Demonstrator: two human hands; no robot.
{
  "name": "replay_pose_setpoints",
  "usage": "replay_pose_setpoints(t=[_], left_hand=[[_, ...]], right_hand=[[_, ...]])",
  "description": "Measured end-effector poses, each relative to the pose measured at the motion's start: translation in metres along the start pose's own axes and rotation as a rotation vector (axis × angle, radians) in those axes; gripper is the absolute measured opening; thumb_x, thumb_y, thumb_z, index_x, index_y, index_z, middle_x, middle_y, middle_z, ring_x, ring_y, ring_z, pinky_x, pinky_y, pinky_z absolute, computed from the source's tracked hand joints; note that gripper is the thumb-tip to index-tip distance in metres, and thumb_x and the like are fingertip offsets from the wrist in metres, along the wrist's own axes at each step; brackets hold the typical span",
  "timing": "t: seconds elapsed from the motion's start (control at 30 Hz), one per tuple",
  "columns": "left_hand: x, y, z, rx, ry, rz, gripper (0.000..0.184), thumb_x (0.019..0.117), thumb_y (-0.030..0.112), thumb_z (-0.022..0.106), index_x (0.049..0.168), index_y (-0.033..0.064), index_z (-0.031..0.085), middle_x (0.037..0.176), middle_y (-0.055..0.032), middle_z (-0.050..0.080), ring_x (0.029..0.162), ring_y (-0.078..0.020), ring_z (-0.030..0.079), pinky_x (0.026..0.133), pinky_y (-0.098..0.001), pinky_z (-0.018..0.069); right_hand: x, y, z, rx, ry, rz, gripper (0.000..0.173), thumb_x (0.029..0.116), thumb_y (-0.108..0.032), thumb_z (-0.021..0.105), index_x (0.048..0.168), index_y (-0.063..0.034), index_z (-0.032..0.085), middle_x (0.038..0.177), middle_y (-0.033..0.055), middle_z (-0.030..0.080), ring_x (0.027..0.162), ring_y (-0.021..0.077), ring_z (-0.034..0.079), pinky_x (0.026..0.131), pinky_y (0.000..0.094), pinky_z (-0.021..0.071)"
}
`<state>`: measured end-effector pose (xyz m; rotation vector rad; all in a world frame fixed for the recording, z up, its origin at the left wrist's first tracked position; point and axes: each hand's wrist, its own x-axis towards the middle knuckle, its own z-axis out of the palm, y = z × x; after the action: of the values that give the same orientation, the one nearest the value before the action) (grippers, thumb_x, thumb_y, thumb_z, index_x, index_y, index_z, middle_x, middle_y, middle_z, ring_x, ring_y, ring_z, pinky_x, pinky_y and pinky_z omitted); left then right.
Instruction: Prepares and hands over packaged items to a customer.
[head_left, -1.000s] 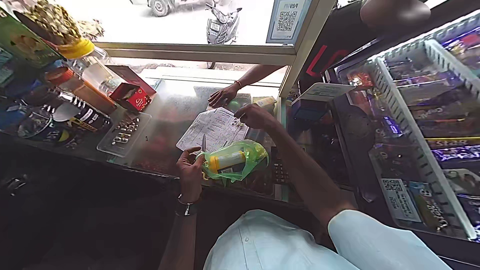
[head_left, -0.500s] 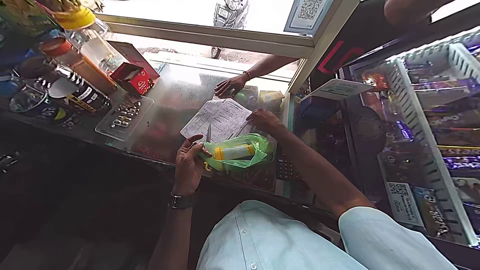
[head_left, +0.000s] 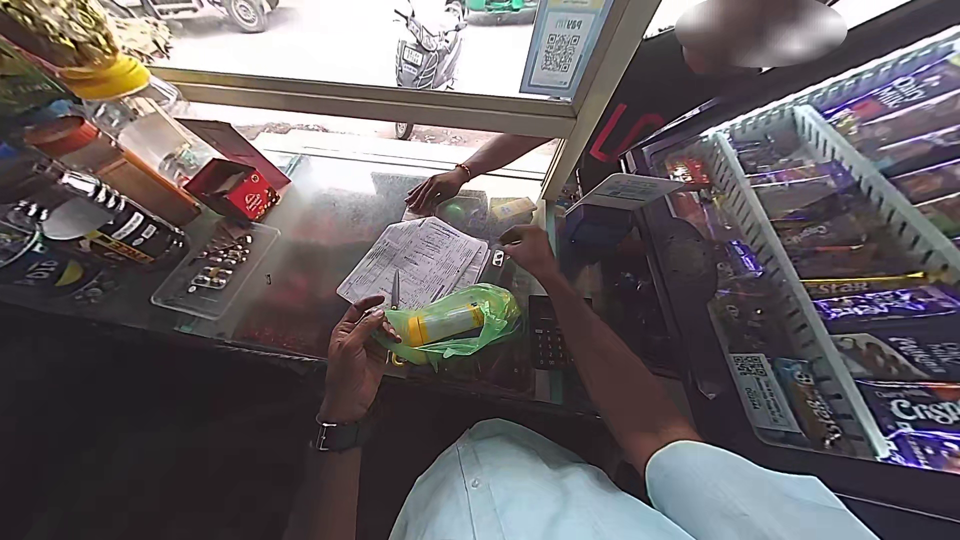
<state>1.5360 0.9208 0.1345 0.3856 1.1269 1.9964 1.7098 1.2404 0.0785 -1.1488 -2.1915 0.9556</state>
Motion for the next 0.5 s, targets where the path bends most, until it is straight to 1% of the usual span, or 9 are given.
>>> replay_pose_setpoints(t=[0.07, 0.13, 0.17, 0.23, 0.3, 0.37, 0.43, 0.47, 0.5], left_hand=[[-0.001, 0.000, -0.002, -0.001, 0.003, 0.004, 0.023, 0.1028, 0.003, 0.043, 0.118, 0.0009, 0.061, 0.070, -0.0043, 0.063, 0.058, -0.0130, 0.065, 0.061, -0.0311, 0.0619], [-0.001, -0.001, -0.001, 0.005, 0.004, 0.003, 0.024, 0.1025, 0.003, 0.042, 0.118, 0.0013, 0.061, 0.070, -0.0039, 0.063, 0.057, -0.0127, 0.065, 0.060, -0.0308, 0.0617], [-0.001, -0.002, -0.001, 0.006, 0.004, 0.002, 0.025, 0.1026, 0.002, 0.042, 0.118, 0.0012, 0.061, 0.070, -0.0036, 0.062, 0.057, -0.0126, 0.065, 0.059, -0.0306, 0.0617], [-0.001, -0.002, 0.002, 0.009, 0.005, -0.008, 0.024, 0.1030, 0.003, 0.042, 0.119, 0.0016, 0.060, 0.070, -0.0029, 0.062, 0.057, -0.0119, 0.064, 0.059, -0.0300, 0.0615], [0.000, -0.002, 0.006, 0.008, 0.004, -0.020, 0.024, 0.1032, 0.003, 0.042, 0.118, 0.0018, 0.060, 0.069, -0.0028, 0.062, 0.057, -0.0119, 0.065, 0.059, -0.0301, 0.0616], [0.002, -0.002, 0.009, 0.003, -0.005, -0.027, 0.024, 0.1027, 0.003, 0.042, 0.120, 0.0005, 0.059, 0.070, -0.0039, 0.063, 0.058, -0.0128, 0.065, 0.059, -0.0312, 0.0615], [0.003, 0.001, 0.008, -0.006, 0.003, -0.029, 0.022, 0.1024, 0.002, 0.044, 0.119, -0.0004, 0.058, 0.071, -0.0052, 0.062, 0.058, -0.0139, 0.064, 0.060, -0.0320, 0.0612], [0.001, 0.002, 0.006, -0.006, 0.019, -0.033, 0.021, 0.1022, 0.002, 0.044, 0.117, -0.0004, 0.059, 0.071, -0.0053, 0.061, 0.058, -0.0139, 0.063, 0.060, -0.0318, 0.0606], [-0.003, 0.004, 0.004, 0.005, 0.033, -0.036, 0.020, 0.1024, 0.002, 0.045, 0.116, -0.0005, 0.059, 0.071, -0.0054, 0.061, 0.058, -0.0139, 0.063, 0.060, -0.0317, 0.0602]], right_hand=[[-0.010, 0.003, -0.015, 0.517, 0.049, 0.231, 0.026, 0.0938, 0.005, 0.057, 0.116, -0.0021, 0.070, 0.104, 0.0120, 0.074, 0.084, 0.0199, 0.071, 0.076, 0.0384, 0.0589], [-0.006, 0.009, -0.018, 0.906, 0.051, 0.493, 0.026, 0.1007, -0.007, 0.049, 0.122, -0.0069, 0.064, 0.104, 0.0094, 0.074, 0.083, 0.0179, 0.072, 0.073, 0.0343, 0.0592], [-0.001, 0.015, -0.015, 0.901, 0.011, 0.522, 0.023, 0.1024, -0.017, 0.056, 0.121, -0.0085, 0.065, 0.101, 0.0076, 0.073, 0.082, 0.0164, 0.071, 0.071, 0.0324, 0.0585], [0.006, 0.020, -0.003, 0.544, -0.093, 0.409, 0.026, 0.0962, -0.021, 0.073, 0.117, -0.0063, 0.072, 0.097, 0.0087, 0.074, 0.081, 0.0162, 0.067, 0.071, 0.0347, 0.0543], [0.006, 0.014, 0.005, 0.091, -0.148, 0.241, 0.034, 0.0854, -0.020, 0.084, 0.114, -0.0053, 0.074, 0.096, 0.0152, 0.073, 0.082, 0.0261, 0.067, 0.077, 0.0476, 0.0542], [0.015, 0.016, 0.014, -0.166, -0.167, 0.142, 0.035, 0.0771, -0.022, 0.088, 0.105, -0.0063, 0.075, 0.094, 0.0183, 0.071, 0.087, 0.0352, 0.068, 0.082, 0.0592, 0.0520], [0.023, 0.015, 0.018, -0.177, -0.192, 0.120, 0.035, 0.0730, -0.021, 0.091, 0.099, -0.0042, 0.074, 0.095, 0.0198, 0.072, 0.090, 0.0380, 0.068, 0.083, 0.0625, 0.0524], [0.021, 0.014, 0.017, -0.090, -0.180, 0.140, 0.033, 0.0731, -0.017, 0.090, 0.096, -0.0016, 0.073, 0.093, 0.0194, 0.071, 0.086, 0.0357, 0.068, 0.080, 0.0590, 0.0529], [0.015, 0.011, 0.015, 0.081, -0.143, 0.188, 0.029, 0.0765, -0.012, 0.088, 0.097, 0.0003, 0.072, 0.090, 0.0162, 0.071, 0.080, 0.0280, 0.066, 0.074, 0.0490, 0.0540]])
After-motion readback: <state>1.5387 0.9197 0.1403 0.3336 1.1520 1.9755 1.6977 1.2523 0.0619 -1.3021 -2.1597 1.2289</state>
